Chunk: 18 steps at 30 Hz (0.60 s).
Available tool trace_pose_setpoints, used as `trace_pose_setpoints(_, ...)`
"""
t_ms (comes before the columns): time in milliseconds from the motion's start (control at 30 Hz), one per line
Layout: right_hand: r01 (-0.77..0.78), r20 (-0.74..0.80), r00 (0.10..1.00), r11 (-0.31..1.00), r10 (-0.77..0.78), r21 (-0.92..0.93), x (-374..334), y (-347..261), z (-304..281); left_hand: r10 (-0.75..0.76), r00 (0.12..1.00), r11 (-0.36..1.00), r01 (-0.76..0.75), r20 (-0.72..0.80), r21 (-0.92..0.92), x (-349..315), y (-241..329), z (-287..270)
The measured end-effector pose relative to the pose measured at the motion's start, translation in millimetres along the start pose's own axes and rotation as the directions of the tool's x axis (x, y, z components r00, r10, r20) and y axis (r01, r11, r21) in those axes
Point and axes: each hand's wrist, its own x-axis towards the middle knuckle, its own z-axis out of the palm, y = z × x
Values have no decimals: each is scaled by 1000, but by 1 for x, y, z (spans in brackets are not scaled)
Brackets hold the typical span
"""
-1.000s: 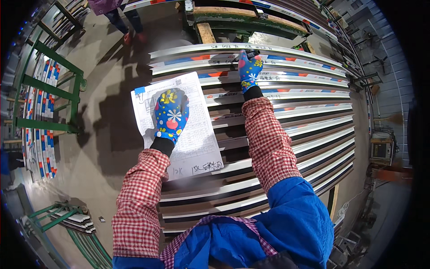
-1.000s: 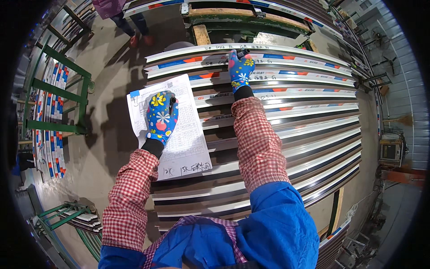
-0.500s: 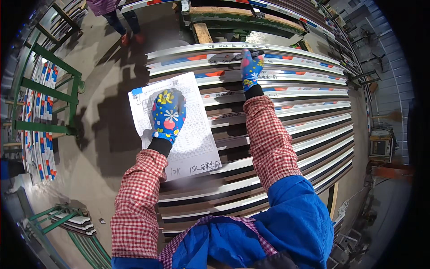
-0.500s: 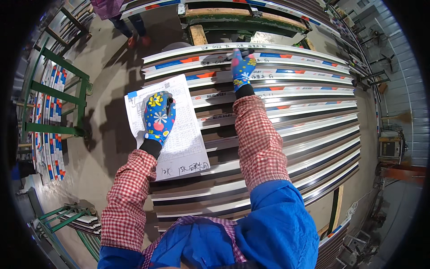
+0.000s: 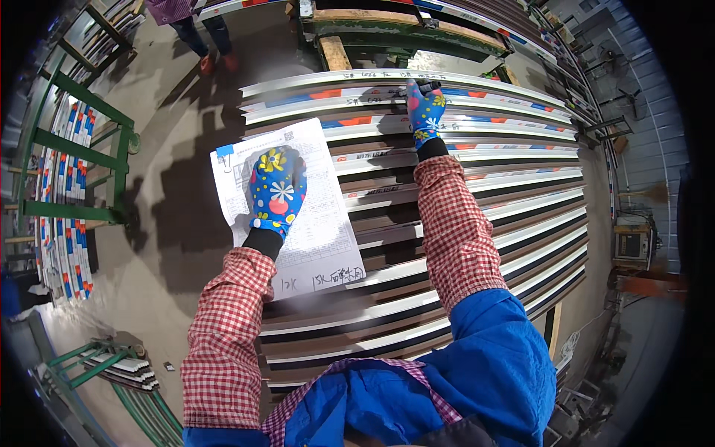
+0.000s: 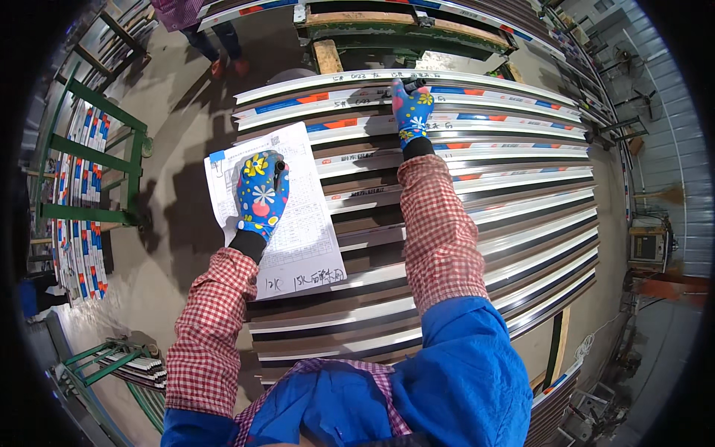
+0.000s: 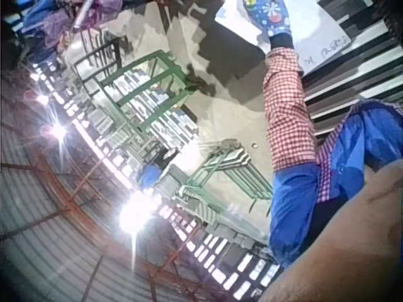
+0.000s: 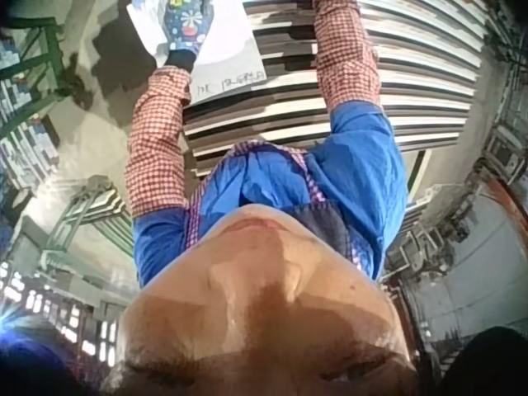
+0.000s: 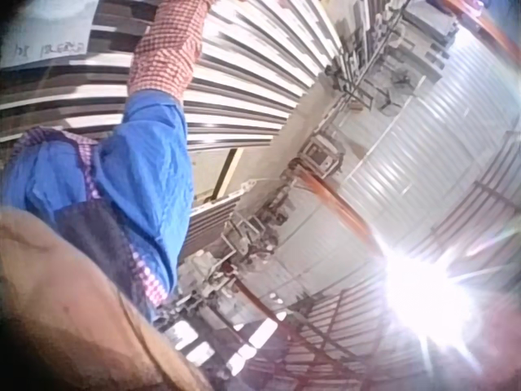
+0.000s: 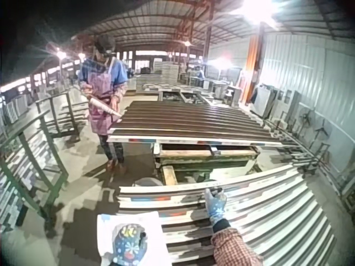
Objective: Labeling and marking stacked metal profiles using a marker and a checklist.
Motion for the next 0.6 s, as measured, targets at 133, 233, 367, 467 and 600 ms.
trace_pose_setpoints(133, -31, 57, 998, 999, 29, 22, -4, -8, 3, -43, 997, 999, 41, 66, 32, -3, -6, -4)
trace_pose_setpoints(233, -61, 60, 997, 991, 54, 117, -5, -2, 8, -101, 985, 995, 97, 138, 33, -1, -6, -7)
trace_pose_setpoints(367, -15, -72, 997, 980, 29, 197, 3, 23, 10, 11, 1000, 999, -11, 2, 39, 1, 2, 2)
trace_pose_setpoints(467, -21, -50, 998, 998, 24, 60, 0, 13, 13, -1, 1000, 999, 1, 4, 43, -1, -2, 0)
trace_pose_setpoints(600, -74, -56, 995, 983, 85, 170, -3, 6, 12, -3, 1000, 999, 2, 0, 35, -1, -3, -2)
